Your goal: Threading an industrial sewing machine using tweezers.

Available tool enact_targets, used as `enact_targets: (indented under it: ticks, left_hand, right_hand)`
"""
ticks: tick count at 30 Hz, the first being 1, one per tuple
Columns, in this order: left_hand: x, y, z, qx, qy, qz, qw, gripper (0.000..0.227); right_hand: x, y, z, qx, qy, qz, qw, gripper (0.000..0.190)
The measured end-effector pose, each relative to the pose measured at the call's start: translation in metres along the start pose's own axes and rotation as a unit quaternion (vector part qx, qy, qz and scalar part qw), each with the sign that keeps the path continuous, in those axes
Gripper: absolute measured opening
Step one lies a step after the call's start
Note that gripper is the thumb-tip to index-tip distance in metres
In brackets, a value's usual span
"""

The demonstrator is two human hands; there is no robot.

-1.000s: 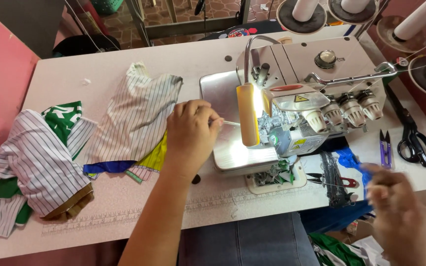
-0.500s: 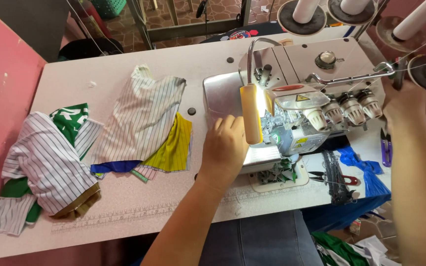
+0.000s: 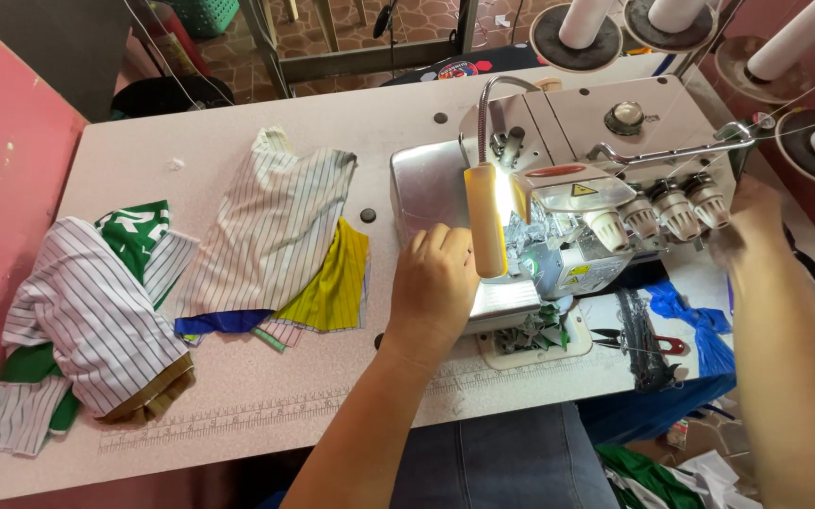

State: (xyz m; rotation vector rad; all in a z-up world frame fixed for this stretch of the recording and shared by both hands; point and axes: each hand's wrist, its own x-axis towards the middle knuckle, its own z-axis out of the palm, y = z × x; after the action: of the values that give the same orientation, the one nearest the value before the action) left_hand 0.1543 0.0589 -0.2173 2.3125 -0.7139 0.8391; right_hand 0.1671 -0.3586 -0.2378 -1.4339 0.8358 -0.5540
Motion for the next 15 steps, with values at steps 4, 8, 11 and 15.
enact_targets:
  ticks: [4, 8, 11, 15]
  left_hand:
    - [0.001, 0.002, -0.001, -0.018, -0.025, -0.03, 0.999, 0.015]
    - [0.016, -0.01, -0.004, -0.011, -0.074, -0.02, 0.997, 0.014]
    - [0.033, -0.026, -0.006, 0.006, -0.167, -0.054, 0.984, 0.003]
    - [0.041, -0.054, -0.023, -0.021, -0.116, -0.041, 0.992, 0.004]
  right_hand:
    - [-0.063, -0.013, 0.008, -0.07, -0.006, -0.009, 0.997, 0.059]
    - [-0.031, 0.018, -0.007, -0.039, -0.036, -0.038, 0.998, 0.056]
    - [-0.044, -0.005, -0.007, -0.049, -0.041, -0.02, 0.998, 0.067]
    - [-0.09, -0.038, -0.031, -0.309, 0.027, 0.002, 0.951, 0.035]
